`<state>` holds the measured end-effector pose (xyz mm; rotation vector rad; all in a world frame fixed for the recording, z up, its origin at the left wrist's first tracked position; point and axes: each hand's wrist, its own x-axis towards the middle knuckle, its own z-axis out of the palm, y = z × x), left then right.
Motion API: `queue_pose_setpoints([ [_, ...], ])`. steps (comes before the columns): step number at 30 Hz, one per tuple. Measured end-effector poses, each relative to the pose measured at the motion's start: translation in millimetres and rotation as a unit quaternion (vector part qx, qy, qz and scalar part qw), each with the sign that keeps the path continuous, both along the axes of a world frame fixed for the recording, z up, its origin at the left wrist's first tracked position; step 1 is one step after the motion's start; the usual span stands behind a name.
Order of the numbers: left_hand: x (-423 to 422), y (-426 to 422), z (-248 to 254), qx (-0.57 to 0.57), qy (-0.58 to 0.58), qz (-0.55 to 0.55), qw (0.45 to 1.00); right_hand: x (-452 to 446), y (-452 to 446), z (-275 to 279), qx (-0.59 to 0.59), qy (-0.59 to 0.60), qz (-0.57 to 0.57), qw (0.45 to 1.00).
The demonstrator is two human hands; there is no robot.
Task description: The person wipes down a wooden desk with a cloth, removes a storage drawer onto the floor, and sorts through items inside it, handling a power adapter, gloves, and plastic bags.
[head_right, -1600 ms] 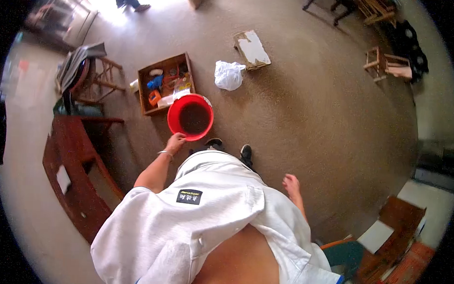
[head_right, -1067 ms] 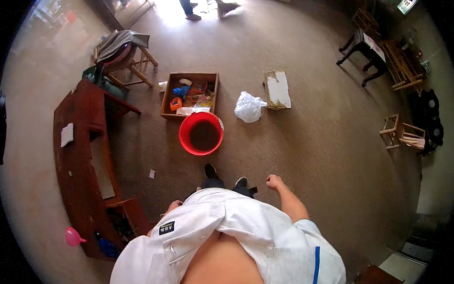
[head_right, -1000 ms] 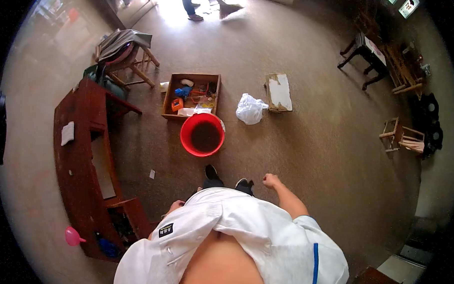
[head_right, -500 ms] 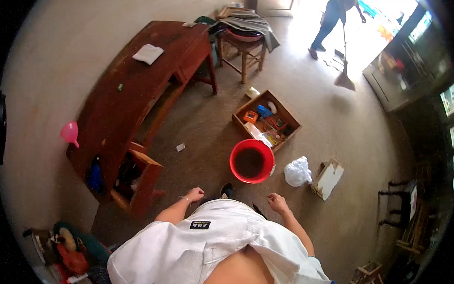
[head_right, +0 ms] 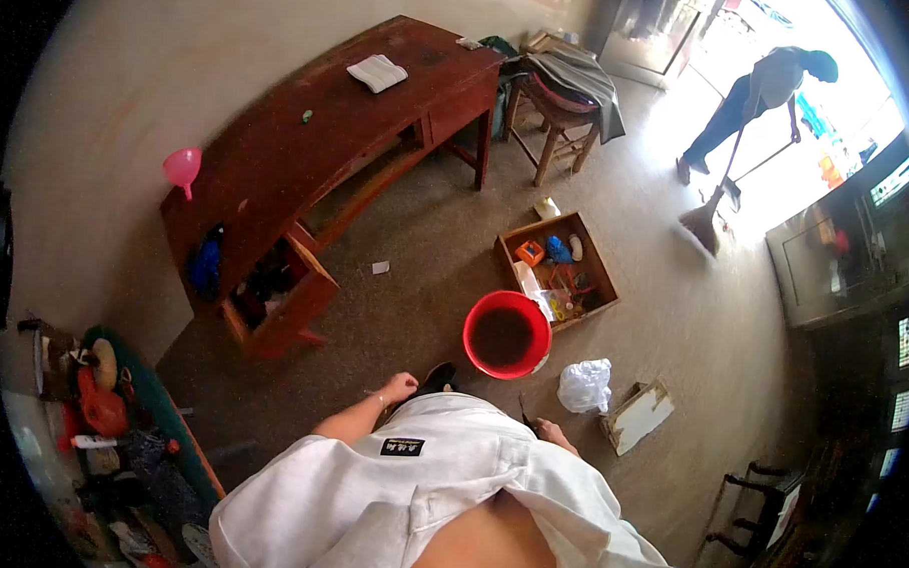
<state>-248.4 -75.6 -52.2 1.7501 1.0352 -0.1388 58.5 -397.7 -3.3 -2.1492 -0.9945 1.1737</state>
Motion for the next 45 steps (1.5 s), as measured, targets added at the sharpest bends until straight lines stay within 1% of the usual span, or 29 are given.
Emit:
queue_pose_setpoints([
  [1,-6,-12,-16,-0.006,0.003,-0.016,1.000,10,-6,-1,-0.004,-0.007,0.003,1.000],
  [3,-10,-23,-6,-0.025,0.076,-0.004,0.997,25,-14,7,-0.049,-0.030,0.025,0.998],
  [6,-20,-27,-2,-0.084,0.106,0.042,0.990,41,-26,13,-0.109,-0.067,0.071,0.989],
  [10,-23,-37,-2,0.002,0.014,0.081,0.997,60,-31,13,-0.139,-0.121,0.173,0.968],
  [12,-24,-41,8,0.031,-0.033,0.068,0.997,60,-35,2,-0.120,-0.166,0.243,0.948],
  [13,-31,-46,-5,0.051,-0.075,0.057,0.994,54,-37,-3,-0.112,-0.177,0.239,0.948],
  [14,-37,-39,-14,0.019,-0.068,-0.023,0.997,42,-38,-8,-0.085,-0.180,0.212,0.957],
  [15,-38,-44,5,-0.008,-0.019,0.017,1.000,25,-26,25,-0.122,-0.125,0.093,0.980],
  [16,-52,-39,-26,0.026,-0.080,-0.011,0.996,13,-18,28,-0.128,-0.118,0.067,0.983],
  [17,-59,-33,-57,-0.002,-0.025,-0.012,1.000,3,-12,32,-0.130,-0.110,0.053,0.984],
  [18,-57,-27,-63,-0.024,0.033,-0.002,0.999,-8,-5,41,-0.137,-0.084,0.024,0.987],
  [19,-50,-15,-62,-0.013,0.034,-0.041,0.998,-17,-2,45,-0.141,-0.060,0.002,0.988],
  [20,-47,-8,-61,-0.003,0.034,-0.069,0.997,-24,3,38,-0.171,-0.041,0.005,0.984],
  [22,-42,12,-55,0.015,0.039,-0.117,0.992,-39,2,6,-0.138,-0.019,-0.040,0.989],
  [24,-37,21,-46,0.031,0.040,-0.149,0.988,-53,-6,0,-0.123,-0.012,-0.078,0.989],
  [27,-20,41,-40,0.031,0.016,-0.201,0.979,-65,-22,18,-0.152,-0.006,-0.114,0.982],
  [29,-3,51,-40,0.030,-0.002,-0.229,0.973,-68,-34,22,-0.179,0.001,-0.130,0.975],
  [31,16,54,-27,0.037,-0.015,-0.245,0.969,-71,-52,18,-0.209,0.001,-0.133,0.969],
  [33,38,51,11,-0.014,0.001,-0.250,0.968,-74,-67,21,-0.235,-0.011,-0.148,0.961],
  [34,53,42,43,-0.040,0.009,-0.252,0.967,-75,-72,22,-0.248,-0.017,-0.155,0.956],
  [37,71,28,61,-0.065,-0.005,-0.243,0.968,-80,-78,21,-0.253,-0.023,-0.198,0.947],
  [38,76,26,63,-0.039,0.003,-0.277,0.960,-80,-77,20,-0.249,-0.017,-0.192,0.949],
  [39,75,25,58,-0.033,-0.020,-0.291,0.956,-80,-74,25,-0.244,-0.012,-0.186,0.952],
  [41,71,31,23,-0.018,-0.069,-0.318,0.945,-78,-65,33,-0.232,-0.003,-0.174,0.957],
  [42,77,36,7,-0.151,0.043,-0.235,0.959,-80,-59,33,-0.222,-0.004,-0.179,0.958],
  [45,63,32,-15,-0.054,0.029,-0.321,0.945,-81,-42,25,-0.196,-0.007,-0.175,0.965],
])
